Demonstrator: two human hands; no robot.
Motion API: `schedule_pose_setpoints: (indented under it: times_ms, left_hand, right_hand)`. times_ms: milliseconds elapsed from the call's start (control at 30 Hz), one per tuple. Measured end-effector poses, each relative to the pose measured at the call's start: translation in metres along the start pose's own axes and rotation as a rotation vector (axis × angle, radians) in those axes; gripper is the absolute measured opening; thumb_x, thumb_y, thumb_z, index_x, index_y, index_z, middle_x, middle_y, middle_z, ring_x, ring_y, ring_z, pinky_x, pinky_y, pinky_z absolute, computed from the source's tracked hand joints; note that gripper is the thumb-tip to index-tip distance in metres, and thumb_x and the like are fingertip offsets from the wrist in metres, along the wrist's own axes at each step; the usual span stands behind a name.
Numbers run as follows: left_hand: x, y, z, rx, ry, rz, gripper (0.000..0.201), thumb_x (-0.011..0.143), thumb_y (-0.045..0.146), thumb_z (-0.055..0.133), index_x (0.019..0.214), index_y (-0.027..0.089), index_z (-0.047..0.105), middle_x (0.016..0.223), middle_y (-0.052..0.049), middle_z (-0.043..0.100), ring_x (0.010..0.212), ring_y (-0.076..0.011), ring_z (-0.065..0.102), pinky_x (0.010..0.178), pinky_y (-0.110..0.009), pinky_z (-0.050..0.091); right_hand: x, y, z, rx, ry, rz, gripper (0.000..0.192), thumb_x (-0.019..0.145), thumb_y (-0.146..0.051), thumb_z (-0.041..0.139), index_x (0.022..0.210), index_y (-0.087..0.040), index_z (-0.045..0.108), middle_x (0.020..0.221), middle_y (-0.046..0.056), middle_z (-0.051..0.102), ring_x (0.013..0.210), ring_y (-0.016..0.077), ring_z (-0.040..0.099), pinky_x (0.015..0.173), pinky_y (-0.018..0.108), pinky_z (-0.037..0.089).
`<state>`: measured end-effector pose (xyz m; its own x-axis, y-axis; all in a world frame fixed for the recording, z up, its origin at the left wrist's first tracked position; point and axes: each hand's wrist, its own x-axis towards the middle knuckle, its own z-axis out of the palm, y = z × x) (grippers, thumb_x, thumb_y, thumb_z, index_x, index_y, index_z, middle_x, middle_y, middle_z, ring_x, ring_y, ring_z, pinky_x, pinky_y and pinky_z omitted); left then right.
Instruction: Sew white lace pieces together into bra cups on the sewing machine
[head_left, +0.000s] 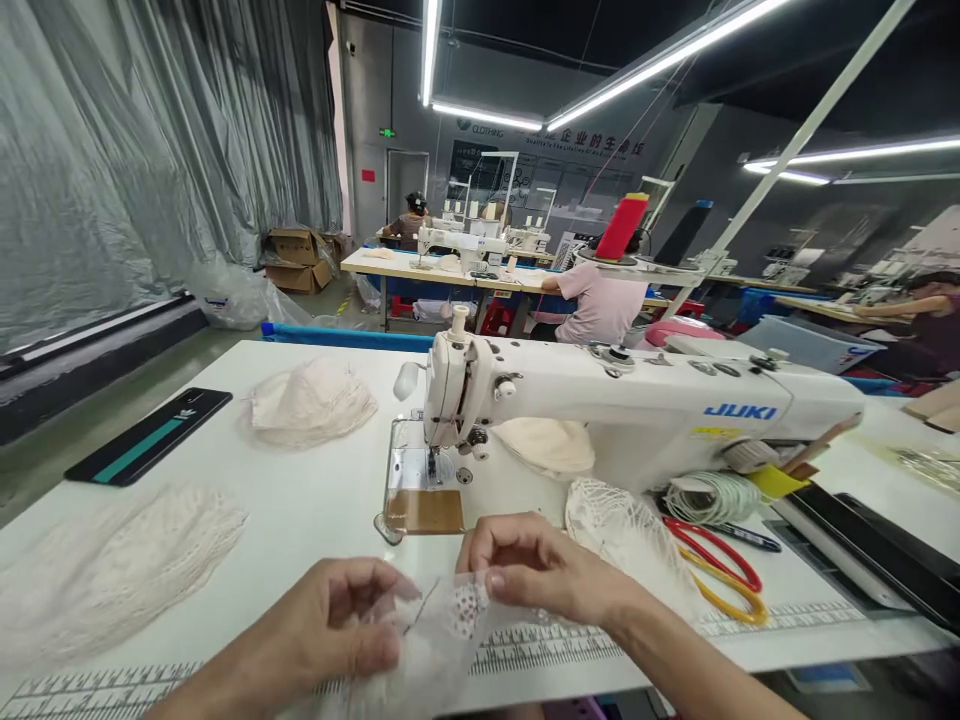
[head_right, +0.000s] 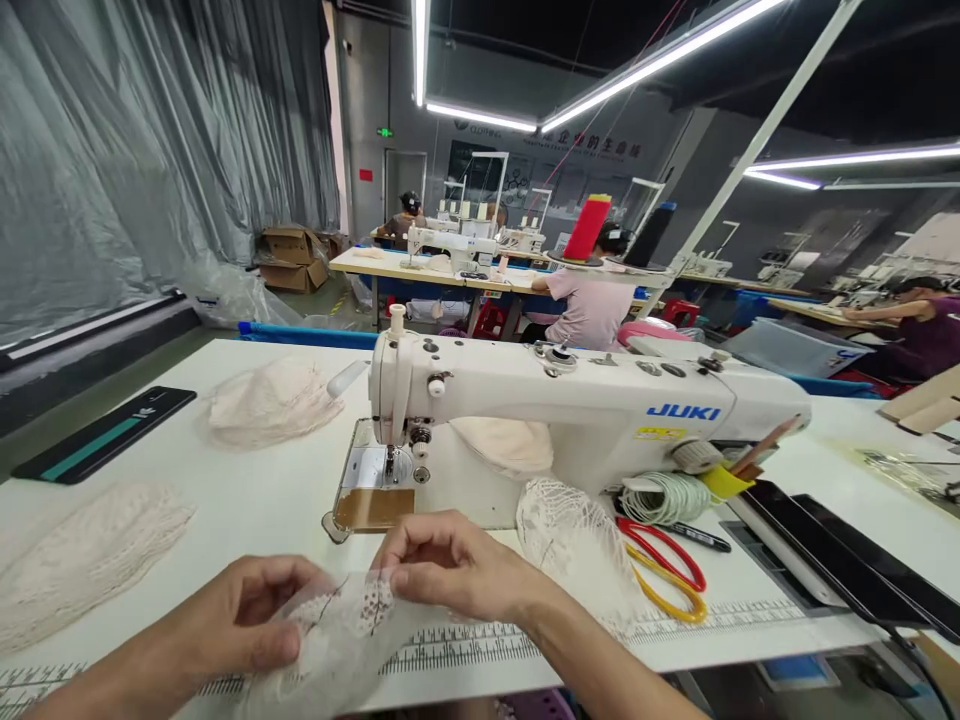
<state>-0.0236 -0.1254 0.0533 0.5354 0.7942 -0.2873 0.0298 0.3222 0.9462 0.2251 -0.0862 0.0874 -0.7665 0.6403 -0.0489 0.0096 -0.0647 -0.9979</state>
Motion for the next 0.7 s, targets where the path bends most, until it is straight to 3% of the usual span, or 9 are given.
schedule_pose_setpoints:
  times_ms: [67, 133, 233, 333, 533, 700]
  left_hand:
    - [-0.015, -0.007, 0.015, -0.141, -0.056, -0.011, 0.041, 0.063, 0.050, 0.075, 0.072, 0.014, 0.061, 0.066, 0.002, 0.050, 0.062, -0.0116, 0.045, 0.056, -0.022, 0.032]
    - [-0.029, -0.013, 0.029, -0.158, -0.047, 0.007, 0.038, 0.066, 0.048, 0.073, 0.063, 0.014, 0.056, 0.064, 0.002, 0.047, 0.061, -0.0106, 0.041, 0.055, -0.021, 0.029]
    - [-0.047, -0.020, 0.045, -0.074, -0.004, -0.043, 0.036, 0.068, 0.048, 0.072, 0.065, 0.014, 0.061, 0.067, 0.001, 0.055, 0.068, -0.0130, 0.046, 0.061, -0.021, 0.032]
    - [-0.059, -0.030, 0.055, -0.035, 0.059, -0.154, 0.035, 0.067, 0.047, 0.073, 0.069, 0.014, 0.063, 0.064, 0.001, 0.060, 0.065, -0.0126, 0.049, 0.060, -0.020, 0.034]
    - [-0.072, -0.058, 0.070, -0.097, 0.065, -0.276, 0.041, 0.060, 0.050, 0.077, 0.068, 0.012, 0.063, 0.052, 0.003, 0.057, 0.049, -0.0084, 0.043, 0.051, -0.019, 0.028]
    - [-0.078, -0.080, 0.072, -0.037, 0.028, -0.231, 0.042, 0.060, 0.051, 0.077, 0.071, 0.012, 0.066, 0.055, 0.003, 0.057, 0.051, -0.0083, 0.043, 0.050, -0.020, 0.027]
  right_hand:
    - [-0.013, 0.003, 0.014, 0.049, -0.032, 0.044, 0.038, 0.076, -0.048, 0.064, 0.081, -0.012, 0.057, 0.079, 0.004, 0.056, 0.070, 0.0107, 0.050, 0.067, 0.023, 0.039]
    - [-0.024, 0.010, 0.032, 0.017, -0.069, 0.081, 0.042, 0.070, -0.049, 0.071, 0.085, -0.011, 0.059, 0.080, 0.003, 0.057, 0.071, 0.0113, 0.050, 0.066, 0.023, 0.040]
    - [-0.036, 0.023, 0.060, -0.042, -0.068, 0.144, 0.045, 0.061, -0.045, 0.078, 0.086, -0.011, 0.063, 0.073, 0.000, 0.056, 0.065, 0.0088, 0.046, 0.060, 0.020, 0.038]
    - [-0.046, 0.038, 0.079, -0.017, -0.072, 0.216, 0.037, 0.070, -0.044, 0.071, 0.083, -0.010, 0.065, 0.062, -0.003, 0.052, 0.057, 0.0064, 0.044, 0.055, 0.018, 0.037]
    - [-0.062, 0.065, 0.092, 0.092, -0.156, 0.272, 0.033, 0.069, -0.041, 0.073, 0.079, -0.010, 0.067, 0.072, -0.001, 0.059, 0.065, 0.0071, 0.052, 0.066, 0.018, 0.043]
    - [-0.068, 0.081, 0.108, 0.119, -0.043, 0.281, 0.031, 0.063, -0.038, 0.077, 0.073, -0.010, 0.067, 0.067, -0.002, 0.059, 0.058, 0.0047, 0.050, 0.056, 0.014, 0.040]
